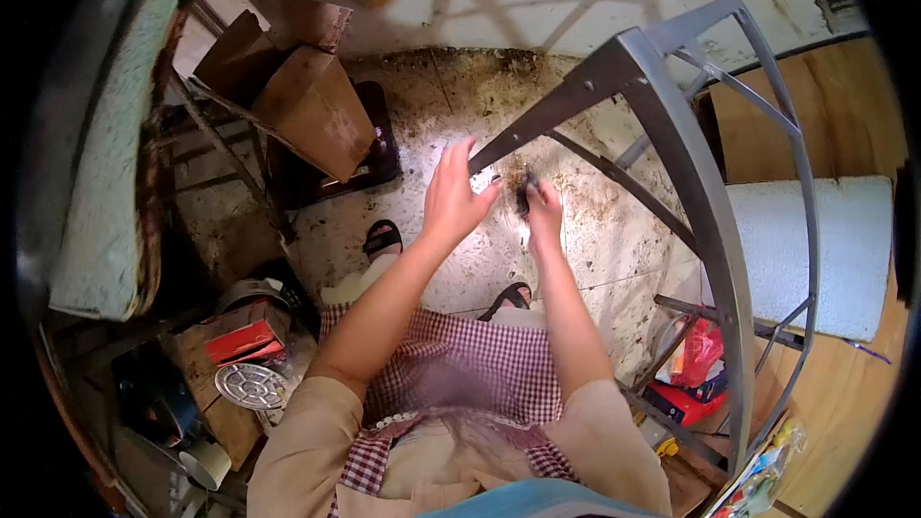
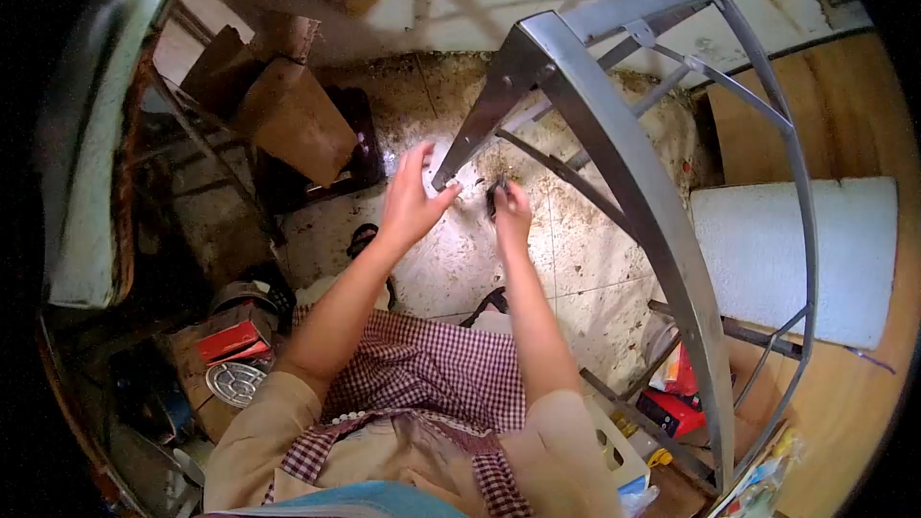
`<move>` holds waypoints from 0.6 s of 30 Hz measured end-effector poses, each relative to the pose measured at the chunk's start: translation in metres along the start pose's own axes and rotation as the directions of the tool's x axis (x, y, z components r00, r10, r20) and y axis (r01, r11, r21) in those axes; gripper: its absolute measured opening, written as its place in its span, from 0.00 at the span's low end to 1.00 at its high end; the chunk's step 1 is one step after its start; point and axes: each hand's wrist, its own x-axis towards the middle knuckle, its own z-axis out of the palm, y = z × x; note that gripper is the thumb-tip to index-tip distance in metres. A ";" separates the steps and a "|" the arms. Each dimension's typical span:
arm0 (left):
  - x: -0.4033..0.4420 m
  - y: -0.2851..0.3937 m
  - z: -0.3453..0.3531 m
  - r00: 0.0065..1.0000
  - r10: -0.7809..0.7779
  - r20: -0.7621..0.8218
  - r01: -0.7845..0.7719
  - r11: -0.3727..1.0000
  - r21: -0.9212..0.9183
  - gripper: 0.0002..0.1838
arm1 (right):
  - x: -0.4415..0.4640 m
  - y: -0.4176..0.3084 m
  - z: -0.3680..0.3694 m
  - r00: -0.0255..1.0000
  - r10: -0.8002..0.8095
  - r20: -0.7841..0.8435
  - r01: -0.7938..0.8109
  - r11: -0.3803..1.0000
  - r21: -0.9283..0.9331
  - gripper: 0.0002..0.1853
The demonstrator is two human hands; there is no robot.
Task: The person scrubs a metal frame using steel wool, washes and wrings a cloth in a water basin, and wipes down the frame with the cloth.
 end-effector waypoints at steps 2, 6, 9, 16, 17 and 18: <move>0.029 0.005 0.005 0.976 0.208 -0.065 -0.215 0.969 -0.118 0.41 | 0.058 0.011 -0.003 0.967 -0.252 -0.018 0.230 0.908 -0.351 0.18; 0.039 0.008 0.027 0.969 0.242 -0.049 -0.246 0.962 -0.122 0.37 | 0.185 0.046 -0.002 0.840 -0.541 0.035 0.486 0.723 -0.491 0.23; 0.043 0.003 0.039 0.950 0.269 -0.157 -0.272 0.962 0.004 0.27 | 0.179 0.041 0.015 0.877 -0.466 0.117 0.383 0.531 -0.756 0.21; 0.009 0.016 0.016 0.983 0.161 -0.090 -0.167 0.984 -0.056 0.21 | 0.093 0.044 0.034 0.860 -0.408 0.308 0.507 0.605 -0.614 0.15; 0.007 0.018 0.013 0.984 0.166 -0.069 -0.171 0.983 -0.065 0.20 | 0.114 0.051 0.022 0.842 -0.476 0.251 0.493 0.495 -0.716 0.15; 0.006 0.019 0.010 0.984 0.168 -0.051 -0.171 0.983 -0.072 0.19 | 0.132 0.032 0.017 0.917 -0.363 0.167 0.360 0.569 -0.739 0.15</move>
